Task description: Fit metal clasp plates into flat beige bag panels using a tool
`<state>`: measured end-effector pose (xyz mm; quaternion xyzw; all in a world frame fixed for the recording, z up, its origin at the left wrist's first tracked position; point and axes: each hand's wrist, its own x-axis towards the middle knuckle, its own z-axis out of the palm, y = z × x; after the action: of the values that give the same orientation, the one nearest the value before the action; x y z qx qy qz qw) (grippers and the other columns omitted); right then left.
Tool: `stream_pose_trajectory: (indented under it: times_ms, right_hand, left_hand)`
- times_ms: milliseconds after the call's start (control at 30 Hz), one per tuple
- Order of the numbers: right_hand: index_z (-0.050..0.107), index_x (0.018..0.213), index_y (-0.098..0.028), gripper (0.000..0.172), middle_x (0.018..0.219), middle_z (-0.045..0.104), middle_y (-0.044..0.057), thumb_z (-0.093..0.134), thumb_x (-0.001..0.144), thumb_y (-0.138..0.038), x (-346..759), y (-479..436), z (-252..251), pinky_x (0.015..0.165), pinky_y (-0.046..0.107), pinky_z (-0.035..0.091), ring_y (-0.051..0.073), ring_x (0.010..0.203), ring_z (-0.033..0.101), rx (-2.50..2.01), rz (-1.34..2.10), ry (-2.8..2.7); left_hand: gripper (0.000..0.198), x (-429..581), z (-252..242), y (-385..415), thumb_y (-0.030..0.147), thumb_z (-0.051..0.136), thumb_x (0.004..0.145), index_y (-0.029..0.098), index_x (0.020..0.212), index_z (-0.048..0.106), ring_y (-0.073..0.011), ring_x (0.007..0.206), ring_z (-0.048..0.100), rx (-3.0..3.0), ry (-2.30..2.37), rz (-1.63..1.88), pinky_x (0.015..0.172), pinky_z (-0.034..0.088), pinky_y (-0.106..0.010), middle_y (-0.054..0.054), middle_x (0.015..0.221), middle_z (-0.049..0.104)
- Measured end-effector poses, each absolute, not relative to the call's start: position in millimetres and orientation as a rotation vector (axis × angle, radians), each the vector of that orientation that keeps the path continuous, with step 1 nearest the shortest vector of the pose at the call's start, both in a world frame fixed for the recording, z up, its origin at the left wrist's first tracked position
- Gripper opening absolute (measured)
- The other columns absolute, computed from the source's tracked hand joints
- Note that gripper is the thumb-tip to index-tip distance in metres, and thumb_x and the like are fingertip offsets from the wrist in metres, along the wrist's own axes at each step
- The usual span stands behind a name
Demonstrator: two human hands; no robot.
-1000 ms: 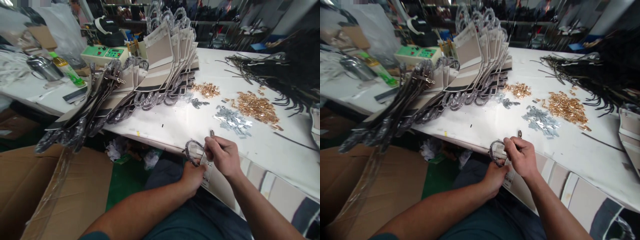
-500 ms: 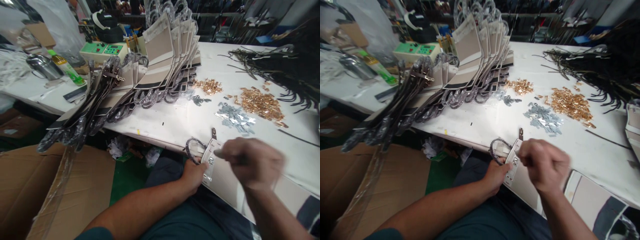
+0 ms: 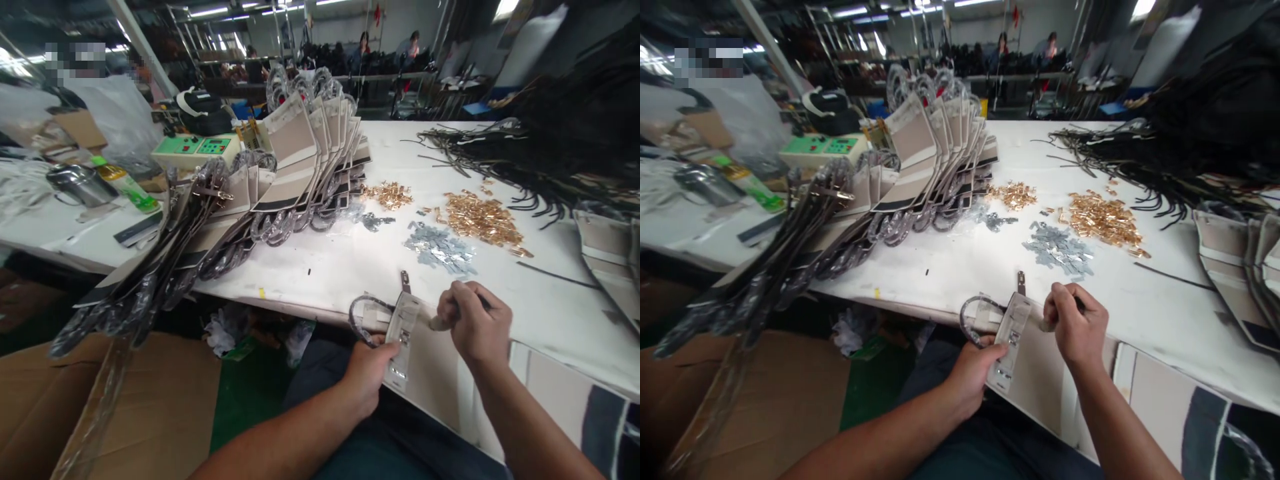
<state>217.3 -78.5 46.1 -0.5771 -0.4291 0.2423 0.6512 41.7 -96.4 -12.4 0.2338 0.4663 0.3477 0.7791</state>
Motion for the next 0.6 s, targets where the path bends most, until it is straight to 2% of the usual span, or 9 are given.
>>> stream_pose_trajectory:
  times_ms: [67,133,233,300,400,467,533,600]
  right_hand:
    - [0.059,0.064,-0.020,0.049,0.055,0.056,-0.001,0.070,0.100,-0.052,221,-75,47,0.048,0.027,0.040,0.014,0.048,0.050,-1.395,0.593,-1.027]
    - [0.060,0.063,-0.020,0.052,0.054,0.058,-0.001,0.070,0.098,-0.057,222,-70,50,0.050,0.027,0.040,0.015,0.049,0.050,-1.450,0.641,-1.106]
    - [0.059,0.062,-0.021,0.055,0.051,0.057,0.000,0.068,0.097,-0.063,219,-59,61,0.050,0.027,0.039,0.015,0.048,0.049,-1.481,0.676,-1.131]
    - [0.058,0.062,-0.021,0.056,0.050,0.057,-0.001,0.066,0.096,-0.064,215,-48,69,0.049,0.028,0.038,0.015,0.046,0.048,-1.500,0.707,-1.137]
    - [0.062,0.065,-0.021,0.052,0.049,0.057,-0.001,0.062,0.097,-0.063,214,-35,78,0.049,0.028,0.040,0.016,0.047,0.051,-1.559,0.763,-1.256]
    - [0.071,0.074,-0.021,0.044,0.060,0.067,0.001,0.061,0.098,-0.056,217,-37,76,0.056,0.030,0.046,0.019,0.057,0.062,-1.649,0.682,-1.422]
    - [0.079,0.090,-0.024,0.033,0.082,0.077,0.003,0.061,0.099,-0.050,224,-52,65,0.068,0.033,0.053,0.024,0.077,0.073,-1.775,0.458,-1.597]
    - [0.081,0.106,-0.029,0.030,0.105,0.080,0.003,0.058,0.102,-0.047,229,-77,46,0.073,0.036,0.057,0.027,0.088,0.077,-1.894,0.224,-1.717]
  left_hand:
    - [0.043,29,-11,-98,0.045,0.088,0.068,0.012,0.093,0.074,-0.0265,0.087,0.072,0.615,0.988,0.772,0.082,0.054,-0.036,-0.010,0.090,0.077]
    - [0.043,11,-6,-102,0.045,0.080,0.081,0.014,0.109,0.071,-0.0283,0.104,0.071,0.818,1.042,0.876,0.092,0.056,-0.039,-0.012,0.108,0.076]
    - [0.045,-15,7,-104,0.037,0.067,0.095,0.021,0.137,0.059,-0.0279,0.124,0.065,1.341,1.289,1.115,0.109,0.051,-0.046,-0.013,0.136,0.067]
    - [0.051,-21,16,-98,0.029,0.063,0.098,0.024,0.148,0.052,-0.0292,0.137,0.058,1.839,1.284,1.156,0.119,0.045,-0.050,-0.014,0.148,0.060]
    - [0.062,-8,25,-77,0.027,0.065,0.096,0.021,0.155,0.049,-0.0323,0.150,0.047,2.423,0.936,0.857,0.129,0.035,-0.054,-0.014,0.158,0.055]
    - [0.066,6,24,-59,0.032,0.069,0.094,0.018,0.155,0.050,-0.0331,0.152,0.045,2.552,0.807,0.604,0.131,0.033,-0.054,-0.014,0.158,0.056]
    - [0.067,17,20,-44,0.036,0.072,0.093,0.017,0.154,0.052,-0.0317,0.152,0.046,2.586,0.798,0.469,0.133,0.029,-0.053,-0.012,0.158,0.056]
    - [0.068,21,16,-36,0.038,0.071,0.095,0.019,0.156,0.050,-0.0289,0.151,0.046,2.610,0.798,0.434,0.134,0.027,-0.051,-0.010,0.159,0.056]
